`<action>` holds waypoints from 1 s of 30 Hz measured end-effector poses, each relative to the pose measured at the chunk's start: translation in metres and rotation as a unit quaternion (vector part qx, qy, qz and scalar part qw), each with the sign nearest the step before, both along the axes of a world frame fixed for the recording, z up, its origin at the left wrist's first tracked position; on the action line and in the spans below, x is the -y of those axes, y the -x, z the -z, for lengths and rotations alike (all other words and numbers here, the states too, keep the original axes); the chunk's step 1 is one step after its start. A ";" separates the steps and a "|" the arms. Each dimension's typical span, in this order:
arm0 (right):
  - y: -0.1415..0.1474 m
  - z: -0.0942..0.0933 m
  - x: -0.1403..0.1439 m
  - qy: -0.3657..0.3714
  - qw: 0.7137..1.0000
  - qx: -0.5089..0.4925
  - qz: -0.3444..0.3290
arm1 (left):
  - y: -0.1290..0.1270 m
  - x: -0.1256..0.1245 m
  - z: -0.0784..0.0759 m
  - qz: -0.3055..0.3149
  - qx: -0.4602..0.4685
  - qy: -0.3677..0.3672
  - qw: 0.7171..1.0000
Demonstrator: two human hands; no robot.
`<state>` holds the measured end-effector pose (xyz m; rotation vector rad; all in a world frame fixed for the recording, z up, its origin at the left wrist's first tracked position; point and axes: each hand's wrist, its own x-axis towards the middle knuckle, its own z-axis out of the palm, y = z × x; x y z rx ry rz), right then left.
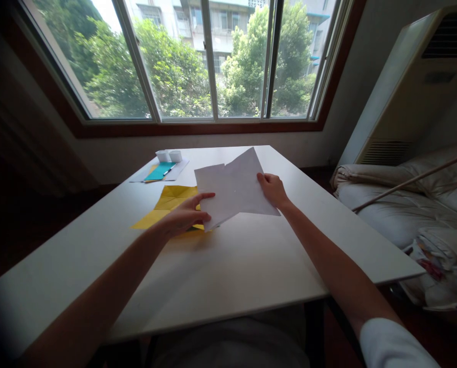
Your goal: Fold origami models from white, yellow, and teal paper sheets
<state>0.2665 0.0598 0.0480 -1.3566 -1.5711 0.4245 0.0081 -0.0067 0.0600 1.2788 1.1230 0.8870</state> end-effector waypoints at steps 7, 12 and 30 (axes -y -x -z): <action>0.034 0.011 -0.019 0.034 0.988 -0.115 -0.092 | 0.055 -0.012 -0.030 -0.044 -0.102 -0.061 0.992; 0.091 0.003 -0.014 -0.007 0.992 0.078 -0.102 | 0.105 -0.016 -0.037 -0.106 -0.271 -0.093 0.952; 0.178 0.034 -0.003 0.115 0.873 0.431 -0.195 | 0.134 0.003 0.027 0.076 -0.689 -0.124 0.710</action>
